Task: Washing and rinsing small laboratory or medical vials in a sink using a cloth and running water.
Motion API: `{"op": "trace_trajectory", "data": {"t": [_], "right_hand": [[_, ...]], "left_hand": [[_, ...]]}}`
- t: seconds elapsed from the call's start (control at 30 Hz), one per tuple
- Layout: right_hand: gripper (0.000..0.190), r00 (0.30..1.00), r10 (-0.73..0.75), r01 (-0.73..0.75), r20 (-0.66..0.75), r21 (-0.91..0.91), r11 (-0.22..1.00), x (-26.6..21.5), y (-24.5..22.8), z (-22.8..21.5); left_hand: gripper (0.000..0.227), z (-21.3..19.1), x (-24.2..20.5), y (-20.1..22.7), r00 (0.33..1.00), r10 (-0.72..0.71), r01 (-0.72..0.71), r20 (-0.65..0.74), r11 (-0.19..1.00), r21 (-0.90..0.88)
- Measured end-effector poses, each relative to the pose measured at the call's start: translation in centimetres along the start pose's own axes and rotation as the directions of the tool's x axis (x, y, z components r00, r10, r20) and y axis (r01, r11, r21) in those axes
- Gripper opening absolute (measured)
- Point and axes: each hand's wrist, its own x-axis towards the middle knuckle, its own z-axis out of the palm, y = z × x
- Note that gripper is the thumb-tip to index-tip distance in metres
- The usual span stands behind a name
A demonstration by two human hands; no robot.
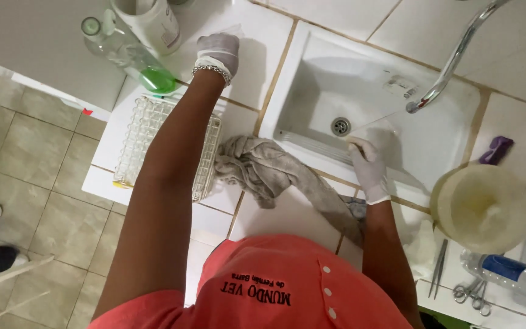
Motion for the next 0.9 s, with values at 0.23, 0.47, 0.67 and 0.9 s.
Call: {"op": "trace_trajectory", "data": {"t": [0.23, 0.47, 0.67, 0.9], "right_hand": [[0.031, 0.994, 0.112, -0.112, 0.021, -0.001, 0.994, -0.6, -1.6, 0.0], [0.028, 1.000, 0.022, -0.022, -0.003, -0.021, 1.000, 0.2, 0.0, 0.4], [0.025, 0.995, 0.052, -0.036, -0.082, 0.179, 0.983, -0.3, -0.9, 0.5], [0.018, 0.955, 0.176, -0.069, -0.237, 0.401, 0.913, -0.1, 0.5, 1.0]], "left_hand": [[0.033, -0.3, -0.7, 0.2, 0.999, 0.025, -0.024, 0.046, 0.999, -0.025], [0.044, -5.8, -5.9, 3.4, 0.978, 0.126, -0.038, 0.166, 0.892, -0.450], [0.028, 5.9, 4.8, 16.5, 0.821, 0.541, -0.418, -0.181, 0.355, -0.836], [0.016, 3.1, -4.4, 26.9, 0.719, 0.625, -0.451, -0.303, 0.089, -0.888]]}}
